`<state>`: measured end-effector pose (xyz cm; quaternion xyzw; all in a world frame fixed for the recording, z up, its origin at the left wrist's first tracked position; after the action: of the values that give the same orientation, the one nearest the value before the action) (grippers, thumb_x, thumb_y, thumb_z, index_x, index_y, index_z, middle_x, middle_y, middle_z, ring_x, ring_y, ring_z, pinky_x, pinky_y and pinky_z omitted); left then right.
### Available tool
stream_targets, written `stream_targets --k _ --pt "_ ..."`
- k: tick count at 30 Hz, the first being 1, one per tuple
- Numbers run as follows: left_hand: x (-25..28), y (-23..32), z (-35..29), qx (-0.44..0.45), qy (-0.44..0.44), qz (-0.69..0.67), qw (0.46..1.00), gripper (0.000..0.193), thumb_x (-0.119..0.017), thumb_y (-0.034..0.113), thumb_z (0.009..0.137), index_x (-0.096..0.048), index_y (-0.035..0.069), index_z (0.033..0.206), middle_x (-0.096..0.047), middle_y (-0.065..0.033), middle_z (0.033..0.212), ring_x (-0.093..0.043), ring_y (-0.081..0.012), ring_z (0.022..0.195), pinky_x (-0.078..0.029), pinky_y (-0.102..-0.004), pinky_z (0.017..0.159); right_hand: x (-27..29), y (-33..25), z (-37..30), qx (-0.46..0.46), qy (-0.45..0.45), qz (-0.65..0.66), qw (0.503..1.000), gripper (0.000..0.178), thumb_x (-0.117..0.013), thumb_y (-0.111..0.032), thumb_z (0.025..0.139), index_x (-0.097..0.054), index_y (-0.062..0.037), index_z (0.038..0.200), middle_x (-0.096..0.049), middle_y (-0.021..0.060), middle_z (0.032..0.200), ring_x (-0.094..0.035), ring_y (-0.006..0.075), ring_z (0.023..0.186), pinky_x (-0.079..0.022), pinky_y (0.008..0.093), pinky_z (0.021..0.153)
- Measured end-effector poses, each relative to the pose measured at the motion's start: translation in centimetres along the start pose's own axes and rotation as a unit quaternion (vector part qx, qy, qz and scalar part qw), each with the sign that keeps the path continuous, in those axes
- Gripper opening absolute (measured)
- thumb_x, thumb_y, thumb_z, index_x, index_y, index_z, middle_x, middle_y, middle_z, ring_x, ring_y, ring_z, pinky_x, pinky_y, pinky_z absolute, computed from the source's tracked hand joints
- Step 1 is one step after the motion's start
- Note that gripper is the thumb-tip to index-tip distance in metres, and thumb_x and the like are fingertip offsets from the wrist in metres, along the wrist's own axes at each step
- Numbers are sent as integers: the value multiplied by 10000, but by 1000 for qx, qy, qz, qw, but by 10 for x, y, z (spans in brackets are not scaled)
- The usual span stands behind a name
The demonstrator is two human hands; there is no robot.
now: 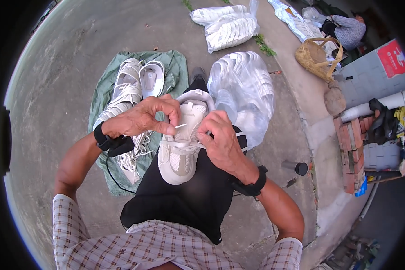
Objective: Threading and adjusting shoelaces onto a newly manufactured white sports shoe.
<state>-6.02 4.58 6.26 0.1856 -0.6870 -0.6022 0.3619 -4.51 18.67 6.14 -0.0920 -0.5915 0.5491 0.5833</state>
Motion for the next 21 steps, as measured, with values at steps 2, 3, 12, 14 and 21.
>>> stream_targets --k 2,3,12,14,21 --pt "-1 6 -2 -33 -25 51 998 209 -794 234 885 -715 42 900 -615 -19 914 -515 -166 916 -401 -327 852 -1 -1 0 -3 -5 -1 1000 86 -690 -47 838 -614 -14 856 -605 111 951 -530 322 1062 -440 415 917" --pt "4 -5 0 15 13 -17 1000 205 -792 230 887 -717 39 902 -615 -22 908 -517 -165 902 -404 -322 833 0 -2 0 -1 -1 -13 1000 91 -693 -46 837 -612 -10 858 -607 108 943 -542 318 1035 -443 412 907" --pt "-6 7 10 0 119 146 982 236 -796 199 866 -719 21 1002 -619 -63 919 -499 -208 928 -395 -345 824 42 -41 74 26 75 73 994 98 -674 -66 857 -626 19 861 -617 125 885 -591 319 865 -466 420 796" --pt "-9 5 6 -66 172 137 973 179 -793 197 855 -741 36 914 -660 -73 965 -535 -259 926 -410 -419 867 34 -52 86 59 59 59 995 104 -669 -77 863 -634 21 861 -623 135 890 -593 325 872 -471 422 782" --pt "1 -10 -11 -15 261 -63 963 101 -777 113 880 -752 14 879 -645 -58 1114 -564 -186 1067 -435 -352 936 24 -30 65 36 44 -22 998 66 -660 -75 873 -670 -18 903 -605 132 969 -585 327 967 -425 440 867"
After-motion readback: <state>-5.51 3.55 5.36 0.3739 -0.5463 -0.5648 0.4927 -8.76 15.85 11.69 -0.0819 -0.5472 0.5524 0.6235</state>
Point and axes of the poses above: each hand's wrist, its own z-axis towards the middle knuckle, its own x-axis out of the back of the hand, y = z × x, the point moved 10 cm from there along z, towards the middle knuckle
